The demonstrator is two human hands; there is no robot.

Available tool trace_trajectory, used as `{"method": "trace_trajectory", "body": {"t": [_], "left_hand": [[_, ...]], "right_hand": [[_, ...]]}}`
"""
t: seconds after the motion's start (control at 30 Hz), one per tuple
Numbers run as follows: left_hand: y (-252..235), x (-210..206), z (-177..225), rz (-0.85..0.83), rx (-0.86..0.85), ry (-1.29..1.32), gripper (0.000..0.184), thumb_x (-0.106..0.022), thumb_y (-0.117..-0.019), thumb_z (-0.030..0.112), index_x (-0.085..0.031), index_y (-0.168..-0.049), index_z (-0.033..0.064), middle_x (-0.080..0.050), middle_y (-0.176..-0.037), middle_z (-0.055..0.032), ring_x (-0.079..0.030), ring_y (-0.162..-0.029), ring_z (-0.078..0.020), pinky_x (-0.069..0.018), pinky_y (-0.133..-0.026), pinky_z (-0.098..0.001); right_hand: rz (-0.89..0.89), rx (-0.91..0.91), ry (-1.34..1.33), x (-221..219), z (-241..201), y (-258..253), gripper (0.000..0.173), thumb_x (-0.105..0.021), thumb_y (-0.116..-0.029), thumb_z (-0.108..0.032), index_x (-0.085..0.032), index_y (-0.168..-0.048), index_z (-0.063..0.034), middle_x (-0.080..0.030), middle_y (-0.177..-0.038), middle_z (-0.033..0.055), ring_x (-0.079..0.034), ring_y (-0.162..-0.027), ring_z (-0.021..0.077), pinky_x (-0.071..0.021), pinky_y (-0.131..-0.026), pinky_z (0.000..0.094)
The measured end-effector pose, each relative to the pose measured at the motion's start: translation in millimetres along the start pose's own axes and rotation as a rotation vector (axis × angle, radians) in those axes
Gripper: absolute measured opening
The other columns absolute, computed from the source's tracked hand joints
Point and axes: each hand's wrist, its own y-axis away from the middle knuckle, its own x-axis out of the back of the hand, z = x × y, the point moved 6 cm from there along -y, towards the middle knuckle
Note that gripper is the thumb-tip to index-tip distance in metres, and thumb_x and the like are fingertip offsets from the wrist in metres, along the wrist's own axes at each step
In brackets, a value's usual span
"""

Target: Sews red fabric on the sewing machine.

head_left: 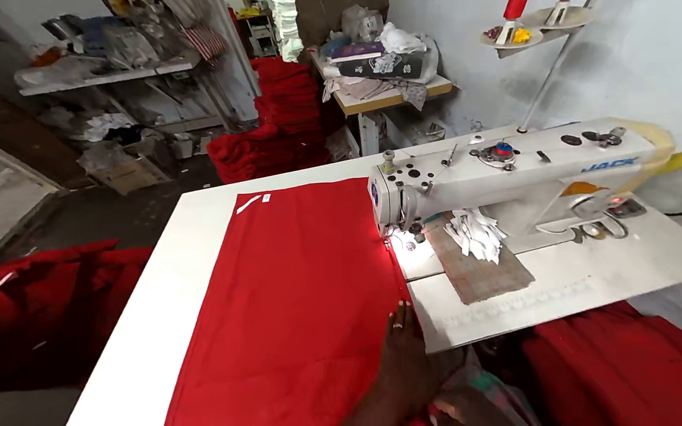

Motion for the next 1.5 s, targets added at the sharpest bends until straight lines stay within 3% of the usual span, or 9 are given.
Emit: {"method": "trace_trajectory", "body": {"t": [0.1,0.17,0.27,0.37,0.57,0.77,1.13,1.3,1.5], "left_hand": [[26.0,-27.0,-4.5,0.352,-0.09,-0.044,0.036,-0.058,-0.0986,0.018,-0.071,-0.119,-0.0093,-0.051,-0.147,-0.0321,-0.038,-0.147,-0.0455,-0.0264,-0.122,-0.0545],[34.4,-34.7,-6.5,0.561,-0.177,-0.01,0.029,-0.06,-0.0935,0.011,-0.075,-0.105,-0.0108,-0.062,-0.132,-0.0331,-0.052,-0.135,-0.0496,-0.0375,-0.115,-0.0586],[35.6,-30.2,-0.1,0.538,-0.203,0.203,0.028,-0.059,-0.0911,0.004,-0.072,-0.106,-0.0162,-0.055,-0.138,-0.0379,-0.044,-0.138,-0.0565,-0.0278,-0.118,-0.065],[33.4,-25.5,8.5,0.49,-0.165,0.229,0.03,-0.057,-0.093,0.005,-0.071,-0.111,-0.0155,-0.053,-0.14,-0.0387,-0.042,-0.138,-0.0584,-0.0259,-0.118,-0.0664],[19.0,-30.4,0.5,0.627,-0.163,0.022,0.038,-0.07,-0.0871,0.024,-0.075,-0.108,-0.008,-0.064,-0.131,-0.031,-0.051,-0.134,-0.0546,-0.0343,-0.113,-0.0678],[9.8,-38.5,3.3,0.737,-0.173,-0.189,0.036,-0.074,-0.0798,0.016,-0.076,-0.107,-0.0072,-0.068,-0.125,-0.0286,-0.061,-0.125,-0.0483,-0.0475,-0.105,-0.0601],[14.1,-35.3,-8.1,0.746,-0.212,-0.103,0.023,-0.071,-0.0803,0.009,-0.078,-0.098,-0.0055,-0.072,-0.119,-0.0245,-0.061,-0.125,-0.0497,-0.0423,-0.105,-0.0691],[17.7,-26.4,-24.7,0.702,-0.257,0.035,0.02,-0.062,-0.0822,0.013,-0.078,-0.085,0.002,-0.076,-0.118,-0.01,-0.056,-0.134,-0.0443,-0.0214,-0.11,-0.0788],[6.8,0.1,-40.0,0.491,-0.325,0.139,0.04,-0.051,-0.0893,0.024,-0.077,-0.108,-0.0004,-0.074,-0.123,-0.0114,-0.044,-0.142,-0.0477,-0.01,-0.113,-0.0791]], "right_hand": [[-0.034,-0.018,0.067,37.5,-1.0,-12.5,0.03,-0.047,-0.1071,-0.011,-0.069,-0.114,0.0094,-0.071,-0.095,0.023,-0.07,-0.085,0.0336,-0.0554,-0.084,0.0507],[0.214,-0.063,0.075,69.6,-8.2,-47.0,0.032,-0.049,-0.107,-0.015,-0.066,-0.122,0.0071,-0.071,-0.102,0.0234,-0.069,-0.09,0.0338,-0.0539,-0.087,0.0493],[0.474,-0.071,0.179,94.9,-14.2,-118.8,0.042,-0.059,-0.1026,-0.017,-0.058,-0.136,0.0088,-0.063,-0.126,0.0281,-0.064,-0.114,0.0393,-0.0487,-0.102,0.0492],[0.638,-0.073,0.288,103.4,-20.3,-157.2,0.033,-0.057,-0.0999,-0.005,-0.062,-0.129,0.0112,-0.063,-0.121,0.0285,-0.064,-0.113,0.0404,-0.0501,-0.1,0.0477],[0.871,0.166,0.31,68.3,-8.3,-120.1,0.027,-0.058,-0.0913,0.006,-0.071,-0.114,0.0138,-0.07,-0.103,0.0286,-0.072,-0.091,0.04,-0.0593,-0.083,0.0457],[0.856,0.176,0.333,74.8,-7.8,-125.9,0.028,-0.059,-0.0908,0.006,-0.071,-0.115,0.0132,-0.069,-0.098,0.0268,-0.071,-0.083,0.0376,-0.0594,-0.077,0.0441],[0.901,0.232,0.321,73.4,-7.3,-124.4,0.026,-0.062,-0.0864,0.009,-0.072,-0.109,0.0137,-0.068,-0.092,0.0262,-0.07,-0.077,0.0366,-0.06,-0.073,0.043],[0.935,0.247,0.326,69.2,-8.6,-118.8,0.026,-0.062,-0.0844,0.01,-0.073,-0.108,0.013,-0.069,-0.09,0.0247,-0.071,-0.076,0.0357,-0.0605,-0.072,0.042],[0.904,0.233,0.342,75.2,-6.6,-126.7,0.024,-0.063,-0.0862,0.009,-0.073,-0.108,0.0128,-0.068,-0.089,0.0247,-0.069,-0.073,0.0344,-0.0594,-0.07,0.0418]]}}
